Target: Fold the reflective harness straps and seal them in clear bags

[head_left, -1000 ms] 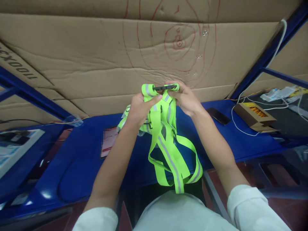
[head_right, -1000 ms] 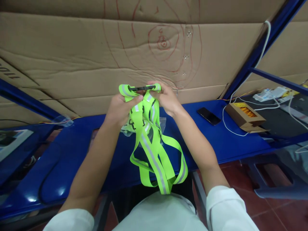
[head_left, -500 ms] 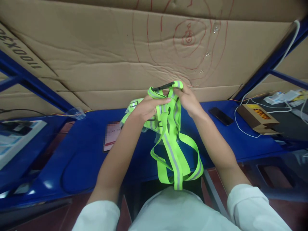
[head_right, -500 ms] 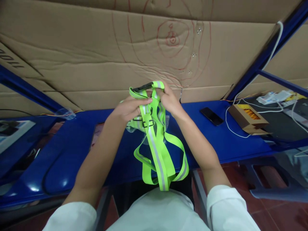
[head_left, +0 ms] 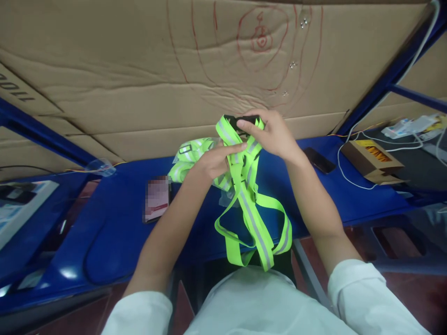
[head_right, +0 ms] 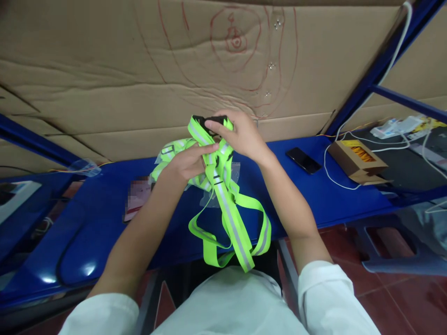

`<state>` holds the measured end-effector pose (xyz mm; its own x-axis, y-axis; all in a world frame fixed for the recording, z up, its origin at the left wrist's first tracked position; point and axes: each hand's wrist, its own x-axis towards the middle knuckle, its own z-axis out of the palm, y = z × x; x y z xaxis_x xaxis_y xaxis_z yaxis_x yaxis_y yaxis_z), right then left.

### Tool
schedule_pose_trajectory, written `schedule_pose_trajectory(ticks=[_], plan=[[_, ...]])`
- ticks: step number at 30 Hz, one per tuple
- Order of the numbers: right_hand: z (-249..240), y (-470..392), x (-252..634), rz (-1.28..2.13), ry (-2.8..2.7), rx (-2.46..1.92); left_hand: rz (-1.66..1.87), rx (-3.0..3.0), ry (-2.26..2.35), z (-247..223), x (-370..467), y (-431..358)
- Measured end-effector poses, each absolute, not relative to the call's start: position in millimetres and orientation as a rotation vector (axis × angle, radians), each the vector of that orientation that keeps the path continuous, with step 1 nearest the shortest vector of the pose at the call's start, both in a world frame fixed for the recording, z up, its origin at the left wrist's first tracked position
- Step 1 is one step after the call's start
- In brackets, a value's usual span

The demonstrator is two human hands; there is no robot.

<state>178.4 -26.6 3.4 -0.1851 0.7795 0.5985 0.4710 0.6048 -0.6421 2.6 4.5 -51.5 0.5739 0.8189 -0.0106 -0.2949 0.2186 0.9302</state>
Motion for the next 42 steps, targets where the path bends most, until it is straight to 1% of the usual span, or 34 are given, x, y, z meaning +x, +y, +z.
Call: schedule_pose_trajectory(ticks=[6,12,14,19,24,28,32,35,38,42], plan=[[1.1,-22.9,172.5,0.408,-1.681,-1.001,0.594,1.076,0.42,-53.1,14.1,-15.2],[-5.4,-12.2,183.9,0.494,-1.581,-1.023,0.64,1.373,0.48,-39.4,5.5,-29.3],[-6.9,-10.6,188.1,0.508,-1.659,-1.037,0.64,1.477,0.502,-33.7,0.7,-30.1],[2.6,-24.7,193.0,0.409,-1.943,-1.127,0.629,1.594,0.559,-27.2,-9.4,-25.5],[13.9,-47.0,191.8,0.681,-2.325,-0.971,0.506,1.768,0.595,-24.3,-18.4,-21.8],[15.3,-53.3,188.9,0.728,-2.477,-0.942,0.41,1.843,0.568,-20.7,-20.3,-24.9],[19.0,-52.8,190.7,0.644,-2.367,-0.867,0.512,1.66,0.603,-20.3,-17.9,-24.8],[23.3,-53.5,194.9,0.643,-2.24,-0.929,0.421,1.516,0.509,-23.4,-15.6,-21.2],[24.9,-54.8,197.4,0.777,-2.038,-1.012,0.361,1.475,0.468,-25.2,-13.5,-21.1],[20.4,-50.0,197.2,1.091,-1.763,-0.99,0.361,1.487,0.466,-21.8,-12.0,-29.4]])
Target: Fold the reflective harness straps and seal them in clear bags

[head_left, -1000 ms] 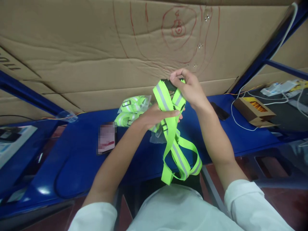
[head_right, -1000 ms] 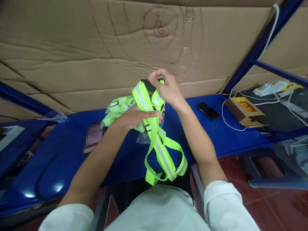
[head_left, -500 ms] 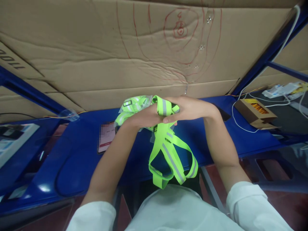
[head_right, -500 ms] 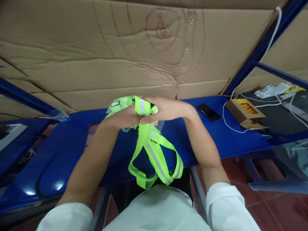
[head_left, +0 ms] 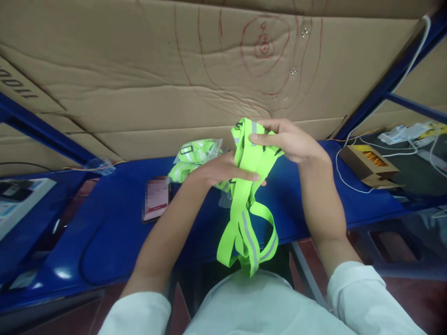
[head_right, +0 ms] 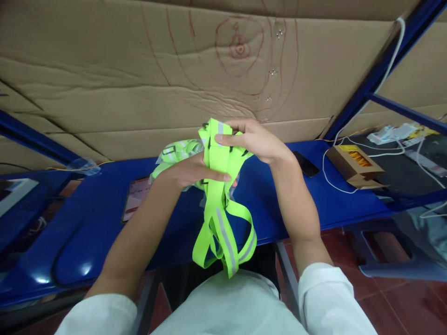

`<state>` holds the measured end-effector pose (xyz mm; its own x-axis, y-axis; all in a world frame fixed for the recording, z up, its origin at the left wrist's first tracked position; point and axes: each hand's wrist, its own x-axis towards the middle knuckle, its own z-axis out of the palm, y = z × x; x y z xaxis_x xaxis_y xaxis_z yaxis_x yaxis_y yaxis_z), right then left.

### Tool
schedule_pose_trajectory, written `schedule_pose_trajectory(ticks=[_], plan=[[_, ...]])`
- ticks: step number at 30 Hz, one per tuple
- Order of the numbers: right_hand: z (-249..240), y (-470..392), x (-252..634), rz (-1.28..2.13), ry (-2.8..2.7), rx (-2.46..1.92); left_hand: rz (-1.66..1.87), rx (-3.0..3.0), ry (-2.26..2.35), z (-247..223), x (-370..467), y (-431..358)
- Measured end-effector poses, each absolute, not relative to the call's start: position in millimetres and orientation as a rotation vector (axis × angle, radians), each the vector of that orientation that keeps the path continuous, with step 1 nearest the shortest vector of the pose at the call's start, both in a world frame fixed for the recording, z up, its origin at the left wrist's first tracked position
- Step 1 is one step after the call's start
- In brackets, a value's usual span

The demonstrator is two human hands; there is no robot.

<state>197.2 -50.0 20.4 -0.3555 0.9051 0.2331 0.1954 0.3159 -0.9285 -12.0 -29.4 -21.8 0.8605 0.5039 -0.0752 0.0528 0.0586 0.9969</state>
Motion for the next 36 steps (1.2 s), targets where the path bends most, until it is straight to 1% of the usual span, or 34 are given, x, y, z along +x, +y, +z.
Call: schedule_pose_trajectory(ticks=[2,3,4,8,9,12,14,16,21,23,26,31,33,36], plan=[[16.4,-44.4,196.5,1.141,-1.694,-0.979,0.411,1.497,0.504,-20.0,-11.3,-33.0],[14.5,-41.5,196.1,1.108,-1.687,-0.996,0.445,1.504,0.525,-19.6,-10.8,-33.8],[12.7,-38.9,195.3,1.028,-1.705,-1.024,0.48,1.509,0.538,-19.5,-10.4,-34.0],[9.8,-36.7,188.1,0.483,-1.923,-1.096,0.547,1.511,0.546,-19.1,-11.7,-30.1],[10.1,-38.2,185.3,0.429,-2.008,-1.082,0.549,1.527,0.552,-18.4,-13.4,-28.8],[10.8,-43.7,176.7,0.514,-2.275,-0.959,0.604,1.603,0.601,-15.9,-21.0,-25.1],[9.4,-44.9,172.3,0.526,-2.316,-0.9,0.666,1.614,0.626,-15.4,-25.8,-22.4],[7.3,-43.9,169.6,0.476,-2.257,-0.915,0.679,1.557,0.608,-16.7,-28.2,-20.0],[11.4,-44.4,171.6,0.357,-2.06,-1.042,0.545,1.22,0.431,-24.7,-21.0,-18.5],[17.2,-48.1,175.2,0.297,-1.945,-1.109,0.521,1.222,0.403,-27.0,-17.1,-20.3],[23.3,-52.9,180.9,0.354,-1.877,-1.151,0.489,1.404,0.497,-25.6,-15.4,-23.9],[16.2,-48.0,183.1,0.597,-1.833,-1.149,0.639,1.686,0.764,-18.9,-19.1,-24.0],[12.3,-43.5,182.3,0.711,-1.784,-1.141,0.66,1.715,0.8,-20.3,-19.2,-22.3],[10.4,-38.2,182.6,0.887,-1.673,-1.105,0.579,1.613,0.728,-25.2,-16.6,-22.4]])
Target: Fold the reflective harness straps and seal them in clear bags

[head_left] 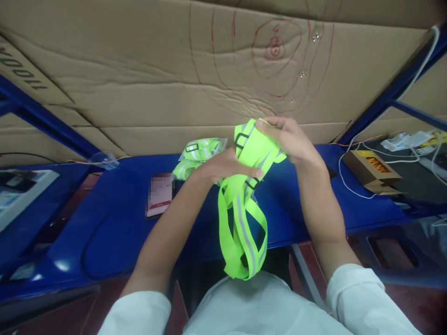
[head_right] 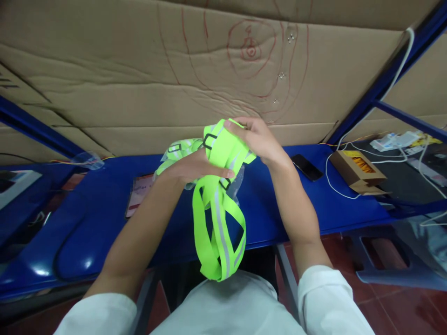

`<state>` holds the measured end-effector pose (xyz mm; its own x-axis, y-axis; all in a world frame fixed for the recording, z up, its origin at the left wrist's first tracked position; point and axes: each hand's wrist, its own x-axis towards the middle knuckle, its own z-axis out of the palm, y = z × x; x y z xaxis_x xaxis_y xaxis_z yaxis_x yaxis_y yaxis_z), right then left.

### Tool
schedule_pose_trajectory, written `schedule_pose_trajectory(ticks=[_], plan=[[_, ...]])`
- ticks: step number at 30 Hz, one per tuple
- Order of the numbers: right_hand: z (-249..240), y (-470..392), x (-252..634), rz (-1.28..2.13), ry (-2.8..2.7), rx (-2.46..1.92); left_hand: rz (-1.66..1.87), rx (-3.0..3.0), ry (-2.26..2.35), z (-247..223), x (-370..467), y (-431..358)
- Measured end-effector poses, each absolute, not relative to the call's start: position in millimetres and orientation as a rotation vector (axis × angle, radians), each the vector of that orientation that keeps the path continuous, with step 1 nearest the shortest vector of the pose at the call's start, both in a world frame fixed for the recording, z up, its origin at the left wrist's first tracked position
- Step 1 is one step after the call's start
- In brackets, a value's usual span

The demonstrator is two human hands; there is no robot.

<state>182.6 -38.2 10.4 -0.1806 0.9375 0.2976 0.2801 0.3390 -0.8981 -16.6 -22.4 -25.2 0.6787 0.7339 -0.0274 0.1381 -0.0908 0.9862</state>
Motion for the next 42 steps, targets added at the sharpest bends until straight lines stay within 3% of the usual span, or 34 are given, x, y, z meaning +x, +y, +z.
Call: schedule_pose_trajectory(ticks=[5,10,15,18,21,25,42], plan=[[8.2,-30.5,186.0,1.004,-1.62,-1.046,0.439,1.435,0.425,-22.6,-13.5,-30.3],[6.0,-32.0,181.6,0.719,-1.749,-1.093,0.549,1.609,0.484,-13.0,-27.7,-25.8],[11.5,-48.5,173.4,0.816,-2.075,-1.073,0.567,1.758,0.472,-9.7,-36.1,-20.9],[8.8,-49.8,168.0,0.675,-2.146,-1.033,0.586,1.801,0.53,-11.3,-31.5,-21.3],[3.9,-44.6,165.0,0.511,-2.086,-1.058,0.626,1.684,0.6,-16.3,-26.6,-18.3],[5.6,-43.1,167.9,0.426,-2.016,-1.082,0.428,1.461,0.515,-24.4,-23.6,-12.3],[12.7,-32.2,186.4,1.145,-1.694,-0.986,0.256,1.716,0.397,-8.2,-33.9,-18.9]])
